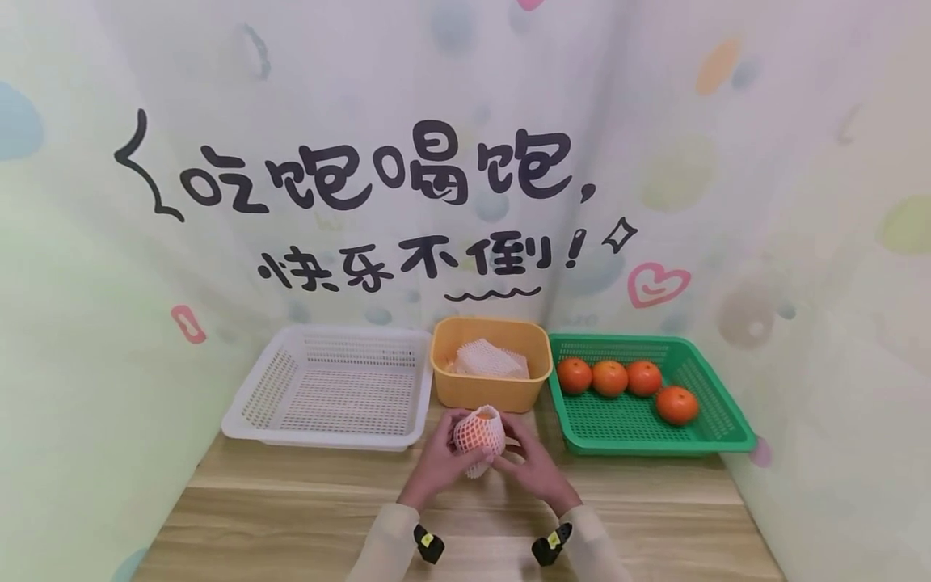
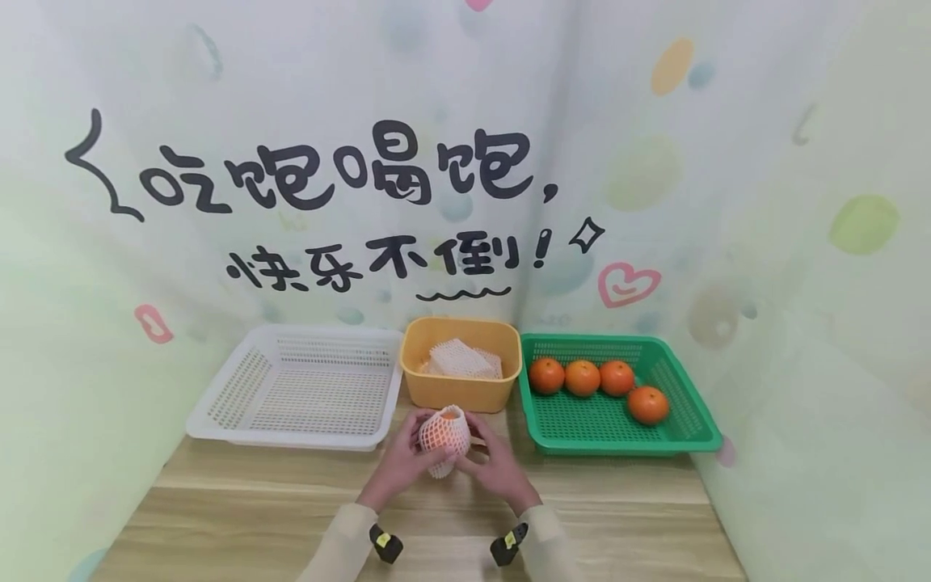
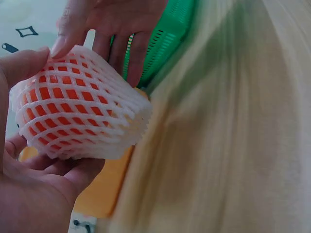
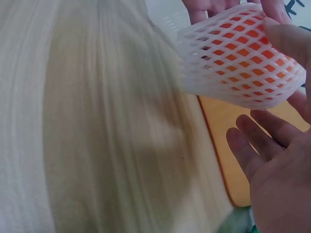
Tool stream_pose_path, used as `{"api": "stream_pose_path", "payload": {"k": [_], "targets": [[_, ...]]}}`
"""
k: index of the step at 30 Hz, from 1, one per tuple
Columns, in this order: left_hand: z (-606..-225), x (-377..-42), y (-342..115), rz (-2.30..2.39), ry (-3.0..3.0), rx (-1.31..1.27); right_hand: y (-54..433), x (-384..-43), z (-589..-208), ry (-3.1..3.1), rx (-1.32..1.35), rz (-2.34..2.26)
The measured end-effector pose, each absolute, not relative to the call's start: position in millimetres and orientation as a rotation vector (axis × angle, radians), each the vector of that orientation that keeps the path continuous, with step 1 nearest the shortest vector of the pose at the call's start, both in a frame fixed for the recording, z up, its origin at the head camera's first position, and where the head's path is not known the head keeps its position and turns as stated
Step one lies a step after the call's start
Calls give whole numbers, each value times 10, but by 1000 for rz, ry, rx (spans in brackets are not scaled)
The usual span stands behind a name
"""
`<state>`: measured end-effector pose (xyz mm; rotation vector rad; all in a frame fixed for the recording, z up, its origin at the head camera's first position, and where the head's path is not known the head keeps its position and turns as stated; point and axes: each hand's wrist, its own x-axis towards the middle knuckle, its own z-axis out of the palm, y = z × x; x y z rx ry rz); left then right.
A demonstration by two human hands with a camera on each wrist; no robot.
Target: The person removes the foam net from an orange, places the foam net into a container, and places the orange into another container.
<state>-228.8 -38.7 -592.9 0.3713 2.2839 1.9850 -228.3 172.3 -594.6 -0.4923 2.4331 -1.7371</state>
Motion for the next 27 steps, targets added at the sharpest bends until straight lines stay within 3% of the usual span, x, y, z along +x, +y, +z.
{"api": "stream_pose_path", "payload": {"k": [13,27], "targets": [[-6293,-2194,-460,1893,2243,487,1673,-2156,-6130,2520,-426,-1611],[-6336,-2108,-437,2005,2335,449,1664,-2102,-6145,2532,-401,-1695]]}}
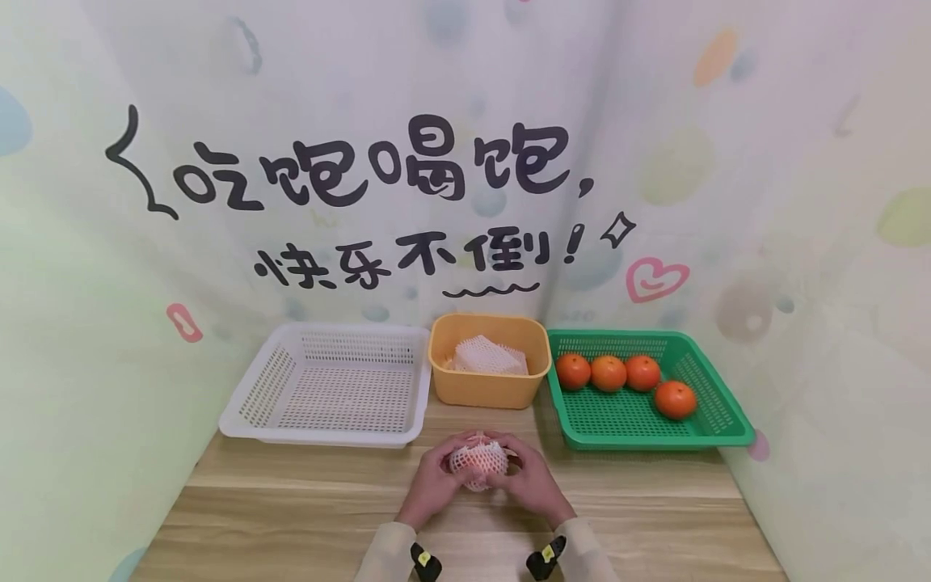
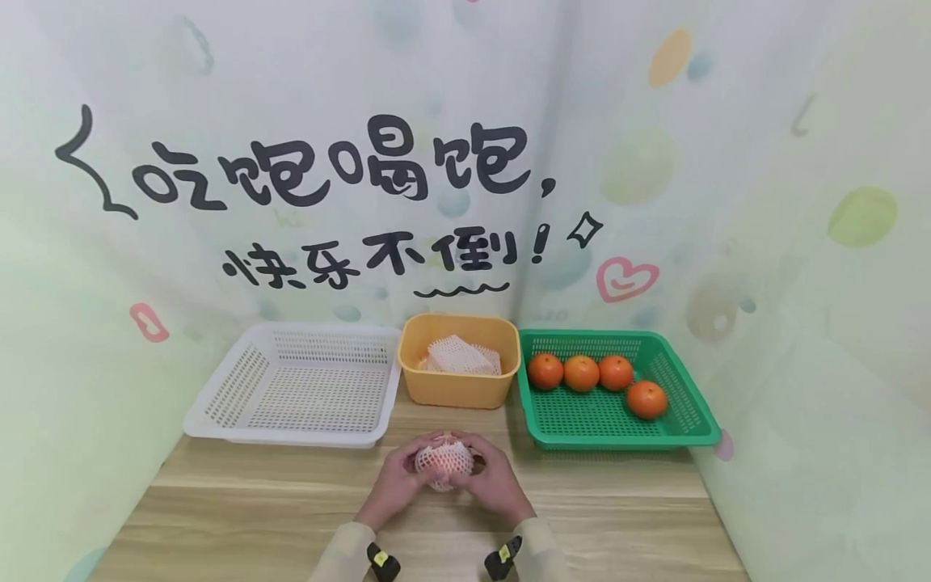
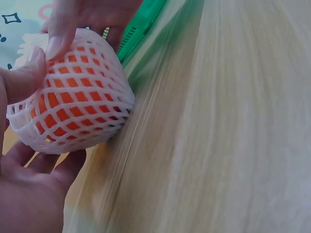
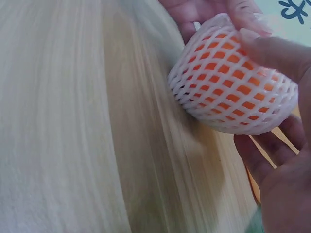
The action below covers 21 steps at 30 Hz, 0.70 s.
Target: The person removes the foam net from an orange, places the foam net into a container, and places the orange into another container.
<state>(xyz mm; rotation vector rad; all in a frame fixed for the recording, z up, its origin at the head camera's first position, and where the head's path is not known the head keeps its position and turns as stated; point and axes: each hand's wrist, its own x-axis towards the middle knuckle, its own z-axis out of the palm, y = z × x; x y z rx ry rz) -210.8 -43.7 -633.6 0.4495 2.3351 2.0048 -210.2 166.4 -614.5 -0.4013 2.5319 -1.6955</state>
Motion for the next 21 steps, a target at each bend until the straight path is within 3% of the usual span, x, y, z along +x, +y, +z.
{"api": "stream_pose_path", "payload": {"k": [21], "targets": [[-6239,-2087,-380,2121,2440,263,1597,-2075,-6016,2678,-415,-1874]]}}
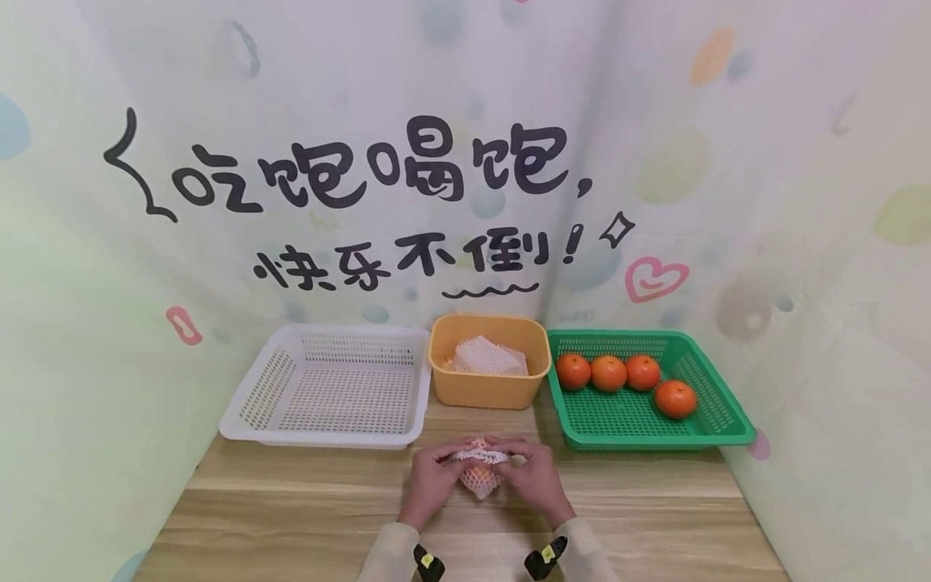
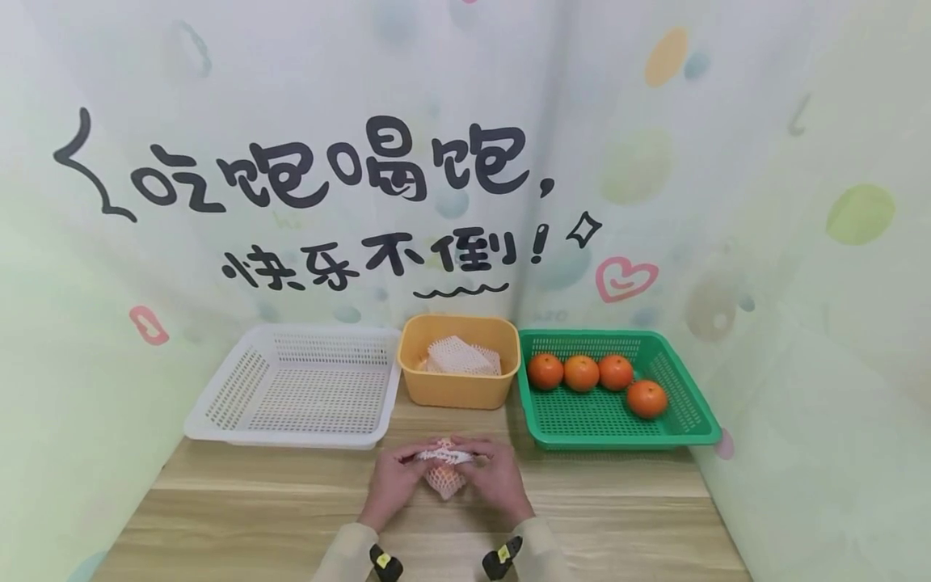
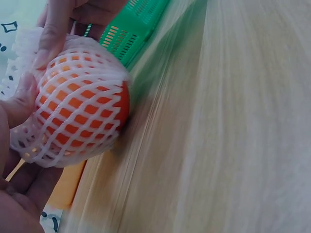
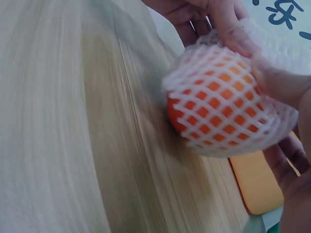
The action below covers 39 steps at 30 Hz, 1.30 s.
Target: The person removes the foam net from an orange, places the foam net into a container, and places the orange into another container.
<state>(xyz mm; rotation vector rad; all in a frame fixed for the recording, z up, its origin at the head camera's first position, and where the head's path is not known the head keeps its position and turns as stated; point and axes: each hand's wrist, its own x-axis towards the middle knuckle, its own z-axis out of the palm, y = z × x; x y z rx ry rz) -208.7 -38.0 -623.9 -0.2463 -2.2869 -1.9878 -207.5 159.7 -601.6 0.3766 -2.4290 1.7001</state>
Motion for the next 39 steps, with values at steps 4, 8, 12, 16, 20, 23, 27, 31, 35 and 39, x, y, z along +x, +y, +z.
{"api": "stream_pose_path", "payload": {"k": [4,8,12,16,20,23,27,31,35,39], "targets": [[-6244,-2065,-363,-1955,-2305,-186,1575,-2046,-6048,-2436,306,1638],[-6287,-2069,-384,-1979,-2321,-245,1611,-2035,-6102,-2574,297,1629],[-6334,-2092,-446,-2064,-2377,-390,1639,-2035,-6125,-2630,360,1650],[-6352,-2113,-488,-2054,-2428,-494,1670,-2033,-6116,-2625,382,1626],[-6342,-2122,-486,-1952,-2438,-494,1694,-2037,-6102,-2569,400,1629],[-6319,-2118,-465,-1910,-2442,-430,1695,-2042,-6098,-2507,407,1656],[-6269,-2116,-429,-1873,-2425,-361,1673,-2041,-6077,-2430,418,1647],[-6200,-2120,-392,-1810,-2404,-314,1643,-2037,-6047,-2382,377,1619],[-6145,-2122,-353,-1769,-2359,-278,1607,-2035,-6035,-2339,359,1596],[-6134,-2120,-323,-1777,-2333,-242,1570,-2023,-6048,-2303,345,1593]]}}
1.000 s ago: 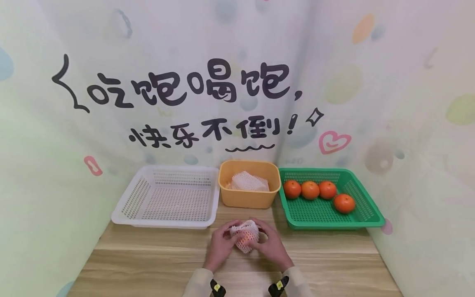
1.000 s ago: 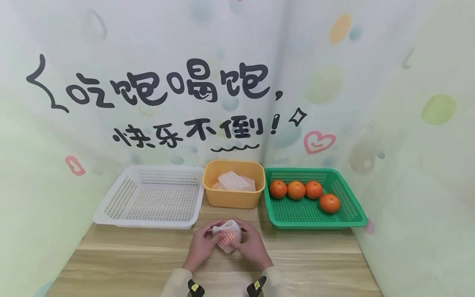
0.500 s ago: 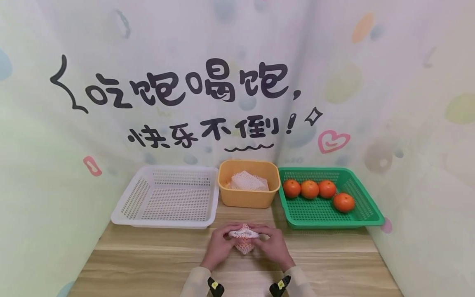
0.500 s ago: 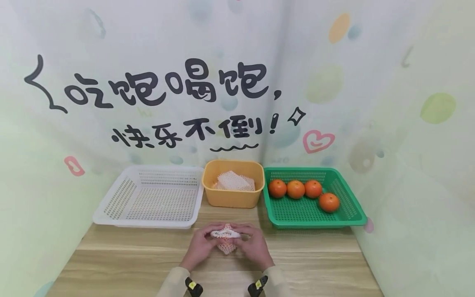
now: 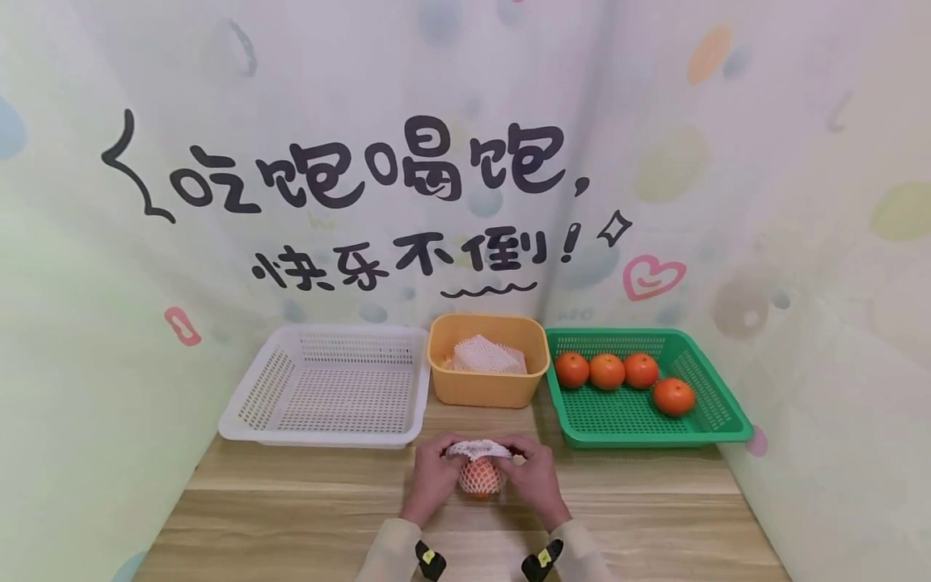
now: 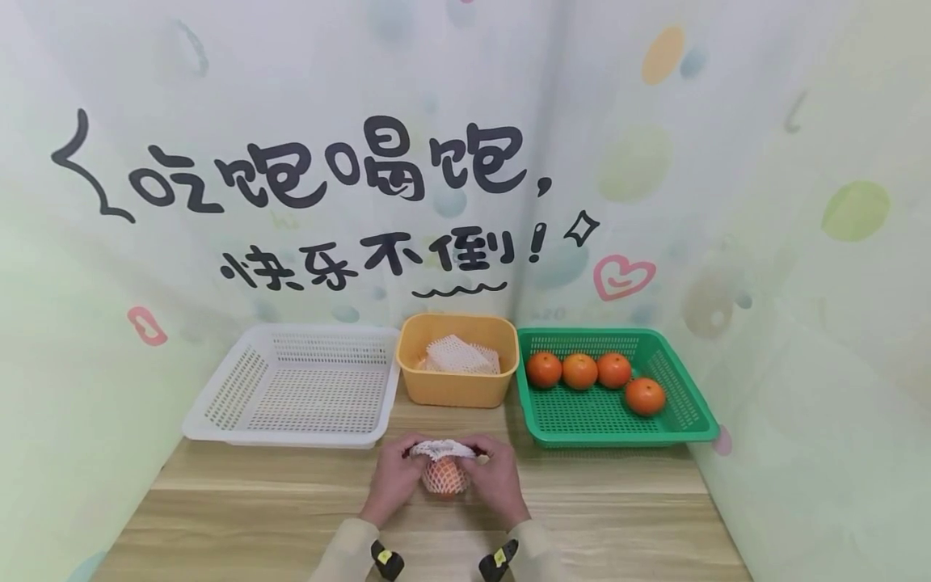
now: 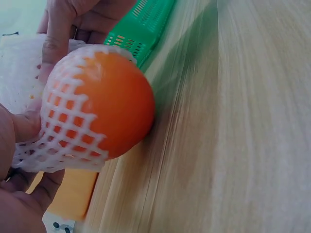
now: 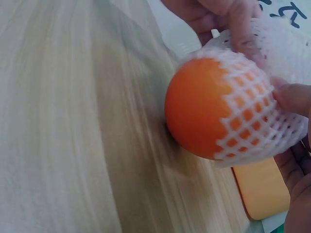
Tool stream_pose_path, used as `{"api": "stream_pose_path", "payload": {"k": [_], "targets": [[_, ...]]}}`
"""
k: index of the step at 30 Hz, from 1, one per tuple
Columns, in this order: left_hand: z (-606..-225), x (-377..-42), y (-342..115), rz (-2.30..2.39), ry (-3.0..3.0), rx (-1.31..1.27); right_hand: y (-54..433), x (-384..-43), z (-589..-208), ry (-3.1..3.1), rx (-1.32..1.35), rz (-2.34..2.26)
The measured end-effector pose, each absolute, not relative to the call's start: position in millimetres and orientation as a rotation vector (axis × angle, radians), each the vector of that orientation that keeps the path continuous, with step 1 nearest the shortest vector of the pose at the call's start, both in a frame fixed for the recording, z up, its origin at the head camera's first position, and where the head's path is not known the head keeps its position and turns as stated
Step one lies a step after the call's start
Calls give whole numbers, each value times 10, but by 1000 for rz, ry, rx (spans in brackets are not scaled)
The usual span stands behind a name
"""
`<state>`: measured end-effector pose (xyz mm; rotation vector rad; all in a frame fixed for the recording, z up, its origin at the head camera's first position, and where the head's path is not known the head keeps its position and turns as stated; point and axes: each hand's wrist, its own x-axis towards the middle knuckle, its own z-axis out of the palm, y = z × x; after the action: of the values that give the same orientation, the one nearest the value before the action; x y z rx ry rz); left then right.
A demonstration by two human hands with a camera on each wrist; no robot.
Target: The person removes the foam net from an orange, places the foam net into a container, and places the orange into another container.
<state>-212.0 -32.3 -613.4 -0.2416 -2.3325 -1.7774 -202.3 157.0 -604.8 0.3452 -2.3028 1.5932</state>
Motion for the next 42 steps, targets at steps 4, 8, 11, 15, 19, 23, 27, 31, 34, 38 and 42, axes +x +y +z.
{"api": "stream_pose_path", "payload": {"k": [4,8,11,15,19,23,27,31,34,38,42], "targets": [[-6156,-2109,-305,-1778,-2348,-216,1557,-1993,-6069,-2352,313,1598],[-6169,-2100,-299,-1792,-2362,-179,1574,-1956,-6106,-2521,289,1660],[-6176,-2104,-297,-1797,-2347,-181,1589,-1935,-6145,-2652,302,1753],[-6176,-2103,-294,-1790,-2306,-193,1583,-1904,-6177,-2738,381,1841],[-6169,-2099,-290,-1785,-2290,-172,1569,-1881,-6175,-2738,405,1829],[-6137,-2094,-293,-1813,-2294,-163,1590,-1885,-6147,-2735,406,1753],[-6078,-2099,-308,-1850,-2290,-151,1607,-1910,-6123,-2784,431,1683],[-5989,-2130,-333,-1854,-2281,-148,1616,-1916,-6116,-2840,419,1646],[-5908,-2170,-370,-1841,-2254,-160,1634,-1904,-6117,-2860,414,1619],[-5743,-2219,-426,-1827,-2214,-156,1651,-1879,-6117,-2854,452,1594],[-5558,-2290,-480,-1782,-2201,-176,1659,-1866,-6115,-2846,490,1573]]}}
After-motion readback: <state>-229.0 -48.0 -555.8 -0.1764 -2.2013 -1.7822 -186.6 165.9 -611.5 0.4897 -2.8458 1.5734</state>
